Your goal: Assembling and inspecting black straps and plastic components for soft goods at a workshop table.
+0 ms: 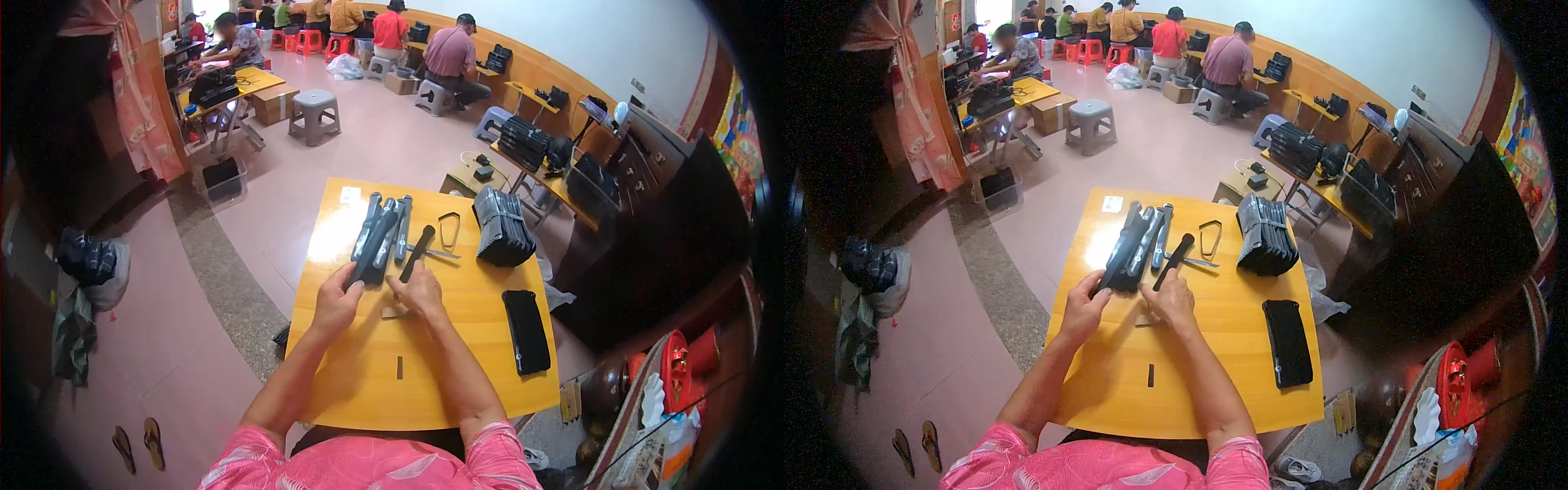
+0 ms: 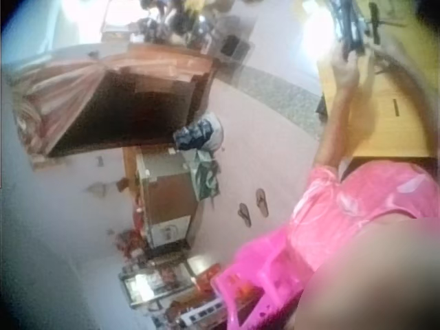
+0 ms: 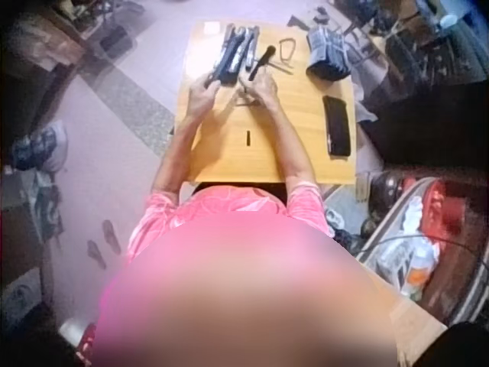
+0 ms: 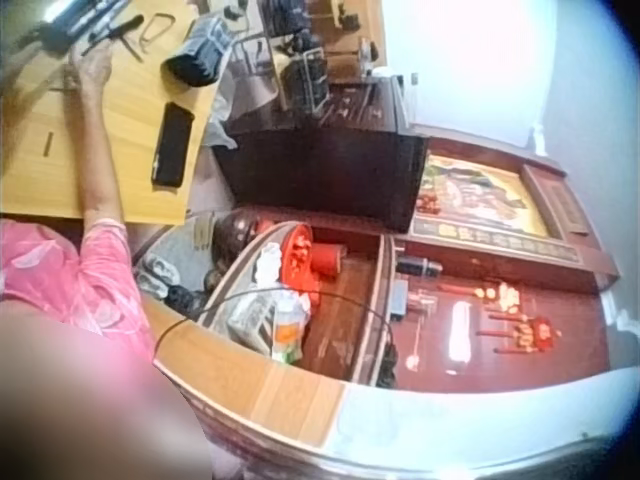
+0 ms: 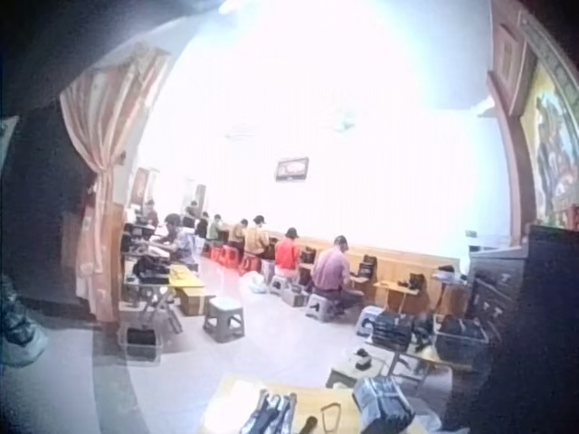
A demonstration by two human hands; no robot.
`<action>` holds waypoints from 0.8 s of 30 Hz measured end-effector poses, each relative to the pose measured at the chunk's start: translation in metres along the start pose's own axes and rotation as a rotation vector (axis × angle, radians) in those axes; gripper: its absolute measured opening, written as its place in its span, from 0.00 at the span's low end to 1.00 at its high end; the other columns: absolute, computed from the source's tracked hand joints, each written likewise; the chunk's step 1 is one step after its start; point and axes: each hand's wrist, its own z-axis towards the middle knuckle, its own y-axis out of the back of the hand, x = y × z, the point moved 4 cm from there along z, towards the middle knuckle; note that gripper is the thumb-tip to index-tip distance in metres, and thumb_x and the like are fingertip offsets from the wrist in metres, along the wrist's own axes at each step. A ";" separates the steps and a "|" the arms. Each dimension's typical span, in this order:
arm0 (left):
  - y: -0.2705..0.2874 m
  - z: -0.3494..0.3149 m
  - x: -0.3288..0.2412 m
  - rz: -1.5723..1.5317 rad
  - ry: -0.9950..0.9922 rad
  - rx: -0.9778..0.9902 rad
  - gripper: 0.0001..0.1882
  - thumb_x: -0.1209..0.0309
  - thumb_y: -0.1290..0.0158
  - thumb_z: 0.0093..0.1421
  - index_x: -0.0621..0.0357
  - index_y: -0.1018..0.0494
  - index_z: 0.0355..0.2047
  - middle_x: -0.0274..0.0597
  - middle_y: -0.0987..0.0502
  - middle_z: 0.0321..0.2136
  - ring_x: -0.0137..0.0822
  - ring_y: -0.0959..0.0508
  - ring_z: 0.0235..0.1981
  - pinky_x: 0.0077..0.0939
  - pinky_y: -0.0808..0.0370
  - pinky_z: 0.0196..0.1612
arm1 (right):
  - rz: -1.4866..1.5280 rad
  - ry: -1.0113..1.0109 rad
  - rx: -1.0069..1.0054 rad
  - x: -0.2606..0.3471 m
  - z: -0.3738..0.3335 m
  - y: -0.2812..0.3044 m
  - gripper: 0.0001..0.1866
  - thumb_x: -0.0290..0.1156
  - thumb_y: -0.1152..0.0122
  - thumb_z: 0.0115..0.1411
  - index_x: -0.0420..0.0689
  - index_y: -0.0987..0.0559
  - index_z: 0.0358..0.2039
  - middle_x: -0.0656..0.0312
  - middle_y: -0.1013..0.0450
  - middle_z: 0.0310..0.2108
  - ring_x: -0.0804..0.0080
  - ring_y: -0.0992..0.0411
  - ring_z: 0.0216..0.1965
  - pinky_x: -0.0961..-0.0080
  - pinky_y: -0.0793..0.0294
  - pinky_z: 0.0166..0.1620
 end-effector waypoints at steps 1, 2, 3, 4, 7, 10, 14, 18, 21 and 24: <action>0.000 0.003 -0.001 0.176 -0.074 -0.044 0.20 0.72 0.48 0.55 0.65 0.30 0.49 0.51 0.24 0.33 0.40 0.24 0.31 0.31 0.28 0.35 | 0.002 0.005 -0.002 0.000 0.000 -0.001 0.30 0.50 0.35 0.47 0.36 0.28 0.40 0.43 0.26 0.34 0.47 0.27 0.39 0.58 0.28 0.44; -0.004 0.009 0.000 0.178 -0.079 -0.046 0.20 0.72 0.48 0.55 0.65 0.30 0.49 0.51 0.24 0.33 0.40 0.24 0.31 0.31 0.28 0.35 | 0.005 -0.015 -0.008 -0.001 -0.001 0.000 0.30 0.49 0.35 0.47 0.37 0.28 0.40 0.43 0.26 0.35 0.46 0.27 0.40 0.58 0.28 0.44; -0.012 0.017 -0.008 0.370 -0.189 -0.064 0.20 0.71 0.48 0.54 0.64 0.30 0.48 0.53 0.26 0.32 0.45 0.25 0.33 0.37 0.29 0.36 | 0.007 -0.042 -0.014 -0.004 -0.002 0.001 0.30 0.49 0.34 0.46 0.37 0.28 0.41 0.43 0.25 0.35 0.46 0.27 0.40 0.58 0.28 0.44; -0.021 0.023 -0.017 0.563 -0.301 -0.087 0.21 0.70 0.48 0.52 0.62 0.30 0.47 0.55 0.27 0.32 0.50 0.25 0.34 0.43 0.29 0.37 | 0.004 -0.042 -0.043 -0.009 -0.001 0.000 0.25 0.44 0.34 0.46 0.37 0.26 0.37 0.43 0.25 0.33 0.46 0.26 0.39 0.57 0.28 0.43; -0.053 0.047 -0.011 0.674 -0.321 -0.101 0.22 0.70 0.49 0.51 0.61 0.32 0.47 0.54 0.29 0.34 0.53 0.27 0.38 0.51 0.31 0.41 | 0.167 -0.081 -0.036 -0.028 0.011 -0.008 0.23 0.40 0.36 0.45 0.34 0.27 0.36 0.42 0.25 0.29 0.43 0.25 0.34 0.57 0.26 0.41; -0.075 0.056 0.003 0.823 -0.201 -0.019 0.18 0.70 0.49 0.51 0.60 0.33 0.43 0.56 0.32 0.38 0.55 0.30 0.42 0.53 0.34 0.42 | 0.444 -0.098 -0.084 -0.031 0.003 0.007 0.13 0.32 0.38 0.46 0.35 0.22 0.29 0.53 0.25 0.22 0.61 0.26 0.23 0.69 0.27 0.30; -0.087 0.055 0.019 0.966 -0.238 0.006 0.18 0.71 0.46 0.49 0.58 0.33 0.42 0.54 0.33 0.38 0.55 0.31 0.43 0.53 0.35 0.43 | 1.165 -0.113 0.074 -0.059 0.001 0.002 0.09 0.22 0.43 0.52 0.36 0.23 0.35 0.68 0.28 0.23 0.82 0.31 0.22 0.85 0.35 0.23; -0.087 0.037 -0.001 0.875 -0.378 -0.051 0.21 0.72 0.45 0.48 0.60 0.31 0.44 0.53 0.32 0.39 0.52 0.32 0.44 0.49 0.35 0.44 | 1.311 -0.098 0.132 -0.061 -0.027 0.029 0.17 0.21 0.43 0.53 0.34 0.27 0.44 0.66 0.26 0.29 0.84 0.30 0.25 0.87 0.33 0.25; -0.085 0.026 -0.011 0.677 -0.486 -0.080 0.18 0.70 0.47 0.53 0.63 0.31 0.43 0.48 0.28 0.36 0.45 0.27 0.39 0.40 0.31 0.41 | 1.291 -0.031 0.122 -0.043 -0.067 0.045 0.19 0.21 0.44 0.54 0.34 0.28 0.48 0.66 0.25 0.33 0.83 0.29 0.28 0.87 0.31 0.28; -0.094 0.020 -0.012 -0.219 0.125 0.104 0.19 0.64 0.46 0.60 0.68 0.31 0.43 0.40 0.24 0.30 0.30 0.25 0.29 0.21 0.29 0.33 | 1.198 0.077 0.191 -0.030 -0.101 0.038 0.23 0.20 0.43 0.55 0.33 0.31 0.52 0.64 0.26 0.37 0.79 0.28 0.34 0.83 0.28 0.37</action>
